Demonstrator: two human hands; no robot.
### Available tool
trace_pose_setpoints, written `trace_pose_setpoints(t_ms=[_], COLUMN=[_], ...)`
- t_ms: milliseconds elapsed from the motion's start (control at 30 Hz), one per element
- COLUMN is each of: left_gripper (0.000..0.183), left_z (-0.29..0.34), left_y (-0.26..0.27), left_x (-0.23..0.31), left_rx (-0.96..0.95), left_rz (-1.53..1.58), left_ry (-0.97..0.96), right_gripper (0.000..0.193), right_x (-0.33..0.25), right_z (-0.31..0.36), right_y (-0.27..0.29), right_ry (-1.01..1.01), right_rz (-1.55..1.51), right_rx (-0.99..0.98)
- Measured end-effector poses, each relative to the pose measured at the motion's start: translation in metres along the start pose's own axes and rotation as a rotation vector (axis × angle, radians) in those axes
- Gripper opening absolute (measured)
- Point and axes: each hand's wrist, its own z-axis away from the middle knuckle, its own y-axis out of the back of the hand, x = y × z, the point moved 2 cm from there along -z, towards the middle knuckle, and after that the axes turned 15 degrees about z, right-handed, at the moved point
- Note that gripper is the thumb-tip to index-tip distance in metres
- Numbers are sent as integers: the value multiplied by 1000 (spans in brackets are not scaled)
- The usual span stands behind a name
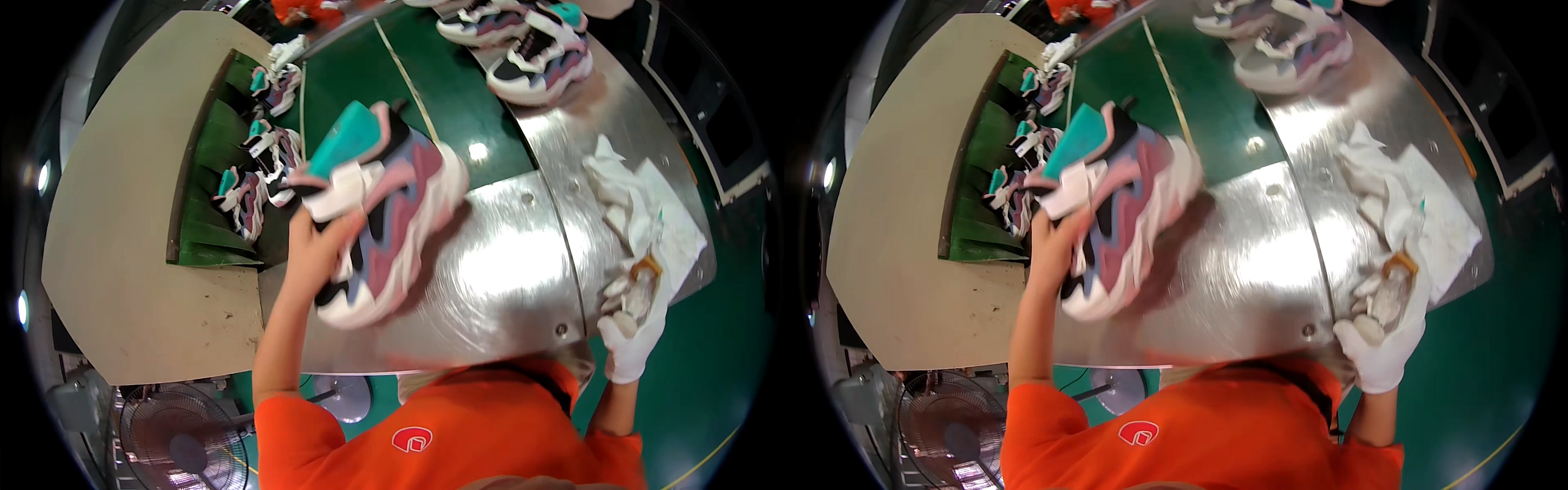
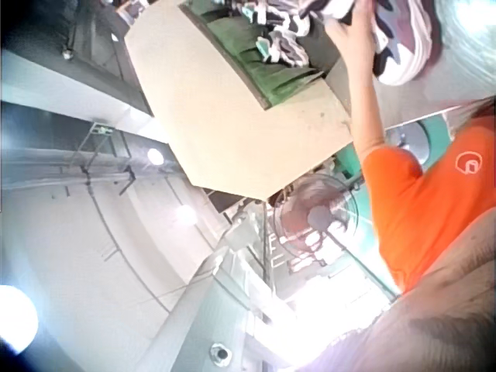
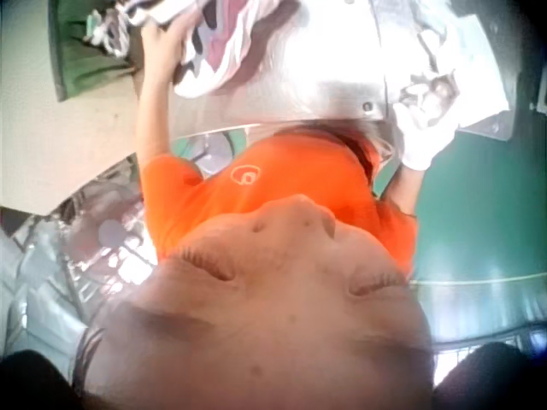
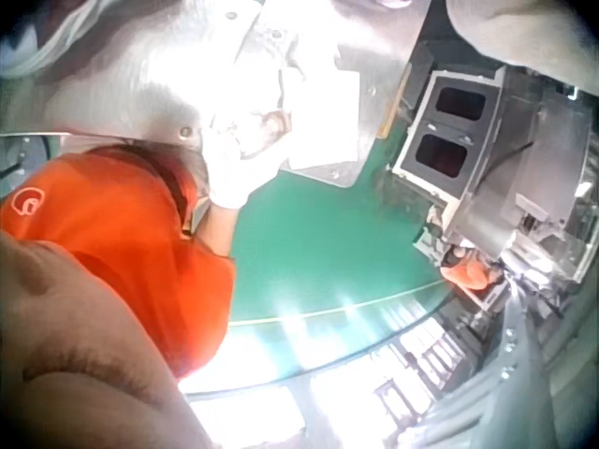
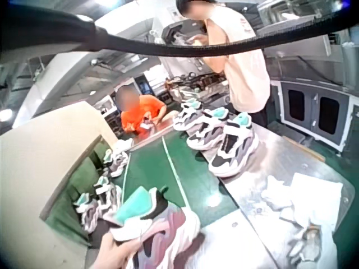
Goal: The person uses a syringe to apply glue to the seams of a sneaker on a factory assembly line. They rotate the shoe to access different areas, then place it on the conveyor belt and pick up the next shoe to repeat the process.
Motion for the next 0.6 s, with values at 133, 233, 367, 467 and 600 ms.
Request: trace_pose_setpoints(t_ms=[133, 233, 367, 467, 600], left_gripper=[62, 84, 88, 95, 97], left_z=[80, 95, 101, 102, 103], left_y=[-26, -46, -37, -33, -28], left_x=[-8, -5, -17, -18, -24], left_rx=[-144, -83, -112, -27, -23], left_rz=[-143, -117, -203, -181, -210], left_ry=[164, 195, 27, 145, 70], right_gripper=[88, 95, 111, 116, 126], right_x=[-1, -5, 11, 11, 4], right_z=[20, 37, 48, 35, 27], right_y=[8, 8, -7, -25, -40], right_ry=[-123, -402, -170, -95, -135], right_rz=[-12, -389, -987, -1055, -913], right_rx=[-126, -440, -727, -800, -733])
